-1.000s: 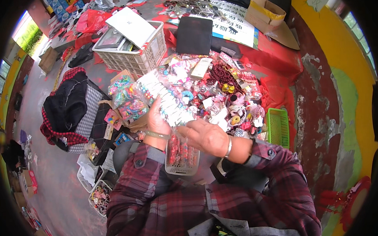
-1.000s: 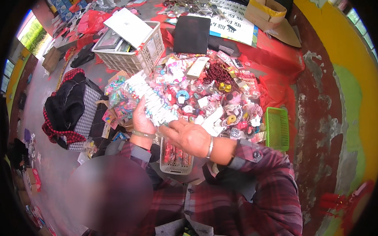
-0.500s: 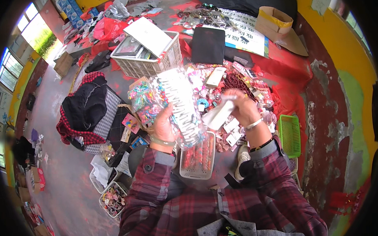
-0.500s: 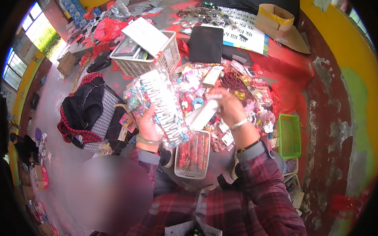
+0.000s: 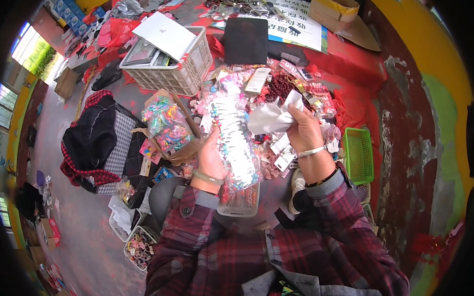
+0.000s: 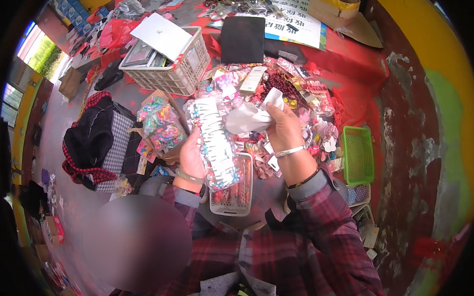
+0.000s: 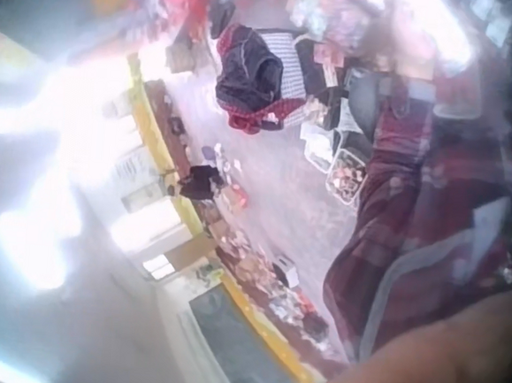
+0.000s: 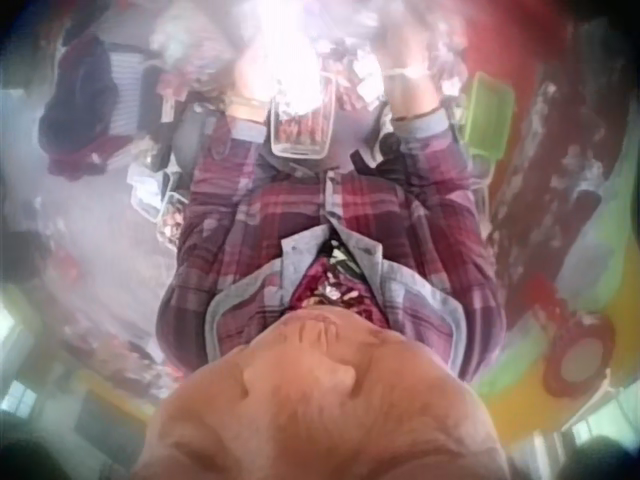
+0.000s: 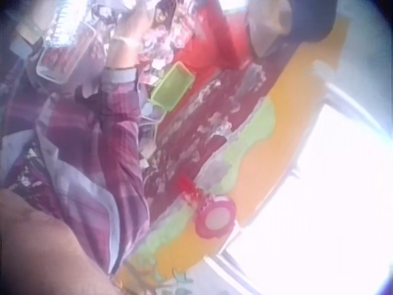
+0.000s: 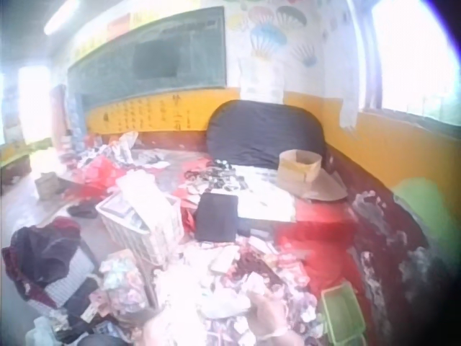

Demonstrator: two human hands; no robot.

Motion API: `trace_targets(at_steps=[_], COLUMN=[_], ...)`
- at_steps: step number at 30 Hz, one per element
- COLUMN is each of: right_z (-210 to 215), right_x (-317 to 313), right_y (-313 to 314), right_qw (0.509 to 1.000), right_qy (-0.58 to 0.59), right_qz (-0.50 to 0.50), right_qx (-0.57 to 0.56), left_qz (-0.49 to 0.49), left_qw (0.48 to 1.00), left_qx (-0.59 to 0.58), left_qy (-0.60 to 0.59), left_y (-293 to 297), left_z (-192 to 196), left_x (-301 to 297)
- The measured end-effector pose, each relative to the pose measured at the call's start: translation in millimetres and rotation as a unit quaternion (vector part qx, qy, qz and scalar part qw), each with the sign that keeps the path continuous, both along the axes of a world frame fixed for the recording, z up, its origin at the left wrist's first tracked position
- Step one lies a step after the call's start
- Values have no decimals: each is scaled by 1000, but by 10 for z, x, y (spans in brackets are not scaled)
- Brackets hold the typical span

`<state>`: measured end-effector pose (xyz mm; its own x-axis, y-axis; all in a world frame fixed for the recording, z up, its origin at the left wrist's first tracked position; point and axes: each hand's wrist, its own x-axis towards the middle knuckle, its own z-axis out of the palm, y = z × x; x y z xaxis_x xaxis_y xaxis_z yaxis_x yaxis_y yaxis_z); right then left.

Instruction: The person sits on the floor and sorts through various small items, including hair accessories and packaged goods, placing them into a white plastic basket. They handle items one by one, picking them up from a red tarp and arranging them in the basket.

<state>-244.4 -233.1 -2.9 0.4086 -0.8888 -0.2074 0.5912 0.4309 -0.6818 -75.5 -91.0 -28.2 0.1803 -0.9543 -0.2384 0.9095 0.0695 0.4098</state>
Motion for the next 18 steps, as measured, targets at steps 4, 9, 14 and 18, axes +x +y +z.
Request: trace_targets(at_steps=[4, 9, 14, 18], right_z=[193, 325, 293, 337], right_x=[51, 44, 80, 105], right_y=[105, 215, 148, 180], right_qw=[995, 983, 966, 942], right_qy=[7, 103, -117, -243], right_qz=[-12, 80, 205, 229], right_qx=[-97, -133, -102, -43], left_qz=[-1, -30, -45, -17], left_qw=[1000, 999, 999, 1000], left_qx=[19, 25, -2, 18], left_qy=[-9, 9, 24, 17], left_y=[-66, -77, -47, -13], left_z=[-259, -168, -54, -293], left_x=[-30, -35, -2, 115])
